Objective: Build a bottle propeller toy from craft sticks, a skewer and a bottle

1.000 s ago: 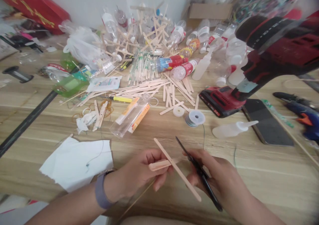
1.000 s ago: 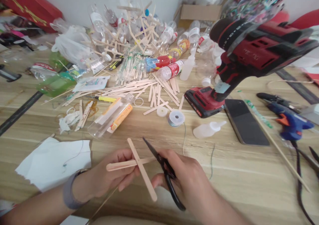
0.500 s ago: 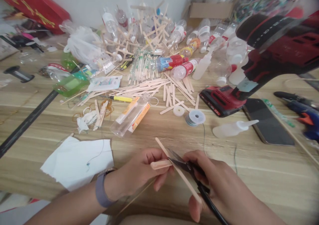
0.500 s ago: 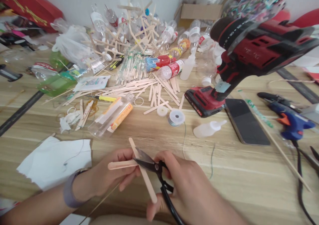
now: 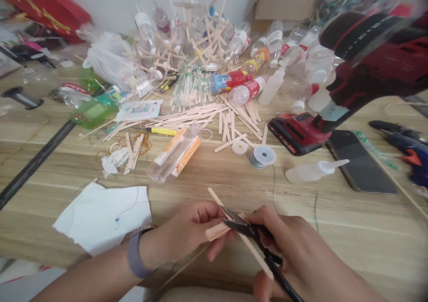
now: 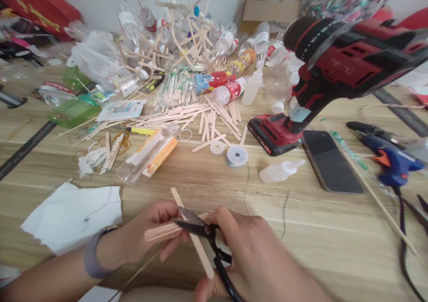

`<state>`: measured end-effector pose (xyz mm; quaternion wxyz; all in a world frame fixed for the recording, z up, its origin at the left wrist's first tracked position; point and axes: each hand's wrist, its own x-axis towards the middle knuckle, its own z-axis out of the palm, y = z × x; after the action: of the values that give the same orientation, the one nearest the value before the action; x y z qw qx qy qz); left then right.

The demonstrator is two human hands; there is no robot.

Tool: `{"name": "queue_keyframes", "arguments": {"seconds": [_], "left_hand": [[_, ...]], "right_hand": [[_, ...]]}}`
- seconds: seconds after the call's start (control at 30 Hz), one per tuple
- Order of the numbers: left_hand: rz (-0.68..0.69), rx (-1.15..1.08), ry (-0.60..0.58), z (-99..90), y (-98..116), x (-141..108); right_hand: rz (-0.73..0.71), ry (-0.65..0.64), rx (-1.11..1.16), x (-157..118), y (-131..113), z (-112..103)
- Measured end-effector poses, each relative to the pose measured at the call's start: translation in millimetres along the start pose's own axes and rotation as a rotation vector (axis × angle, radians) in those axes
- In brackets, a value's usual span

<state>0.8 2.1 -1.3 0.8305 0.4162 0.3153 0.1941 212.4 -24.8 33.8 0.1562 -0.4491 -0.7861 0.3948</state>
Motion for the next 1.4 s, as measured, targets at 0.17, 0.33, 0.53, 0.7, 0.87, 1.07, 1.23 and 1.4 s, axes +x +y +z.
{"name": "queue_keyframes", "arguments": {"seconds": [0.17,0.33,0.53,0.7,0.87,1.07,1.23,1.4], "left_hand": [[-0.018,0.002,-0.031,0.2,-0.7,-0.1],[-0.044,0.016,-0.033,0.0,-1.8,0.2],[-0.044,0.008,-0.06,-0.6,-3.7,-0.7],[-0.032,-0.019,-0.078,-2.2,-7.2,-0.5],[-0.043,-0.017,-0.063,-0.7,-6.1,-0.3],[-0.014,-0.047,0.001,-0.2,-0.9,-0.8],[0.047,-0.089,-0.041,-3.5,-2.4,-0.4],[0.036,-0.045,-0.043,-4.1,-0.4,-0.8]], "right_hand": [[-0.018,0.017,-0.022,-0.8,-0.1,2.4],[-0.047,0.056,-0.098,-1.6,2.9,7.8],[-0.089,0.089,-0.091,-1.6,6.4,15.3],[-0.098,0.097,-0.128,-3.1,7.1,18.1],[-0.092,0.055,-0.085,-3.8,7.6,17.7],[-0.064,0.198,-0.094,-3.6,17.0,16.1],[-0.097,0.314,-0.183,-2.4,24.1,7.7],[-0.137,0.298,-0.153,-0.3,29.5,-5.3]]}}
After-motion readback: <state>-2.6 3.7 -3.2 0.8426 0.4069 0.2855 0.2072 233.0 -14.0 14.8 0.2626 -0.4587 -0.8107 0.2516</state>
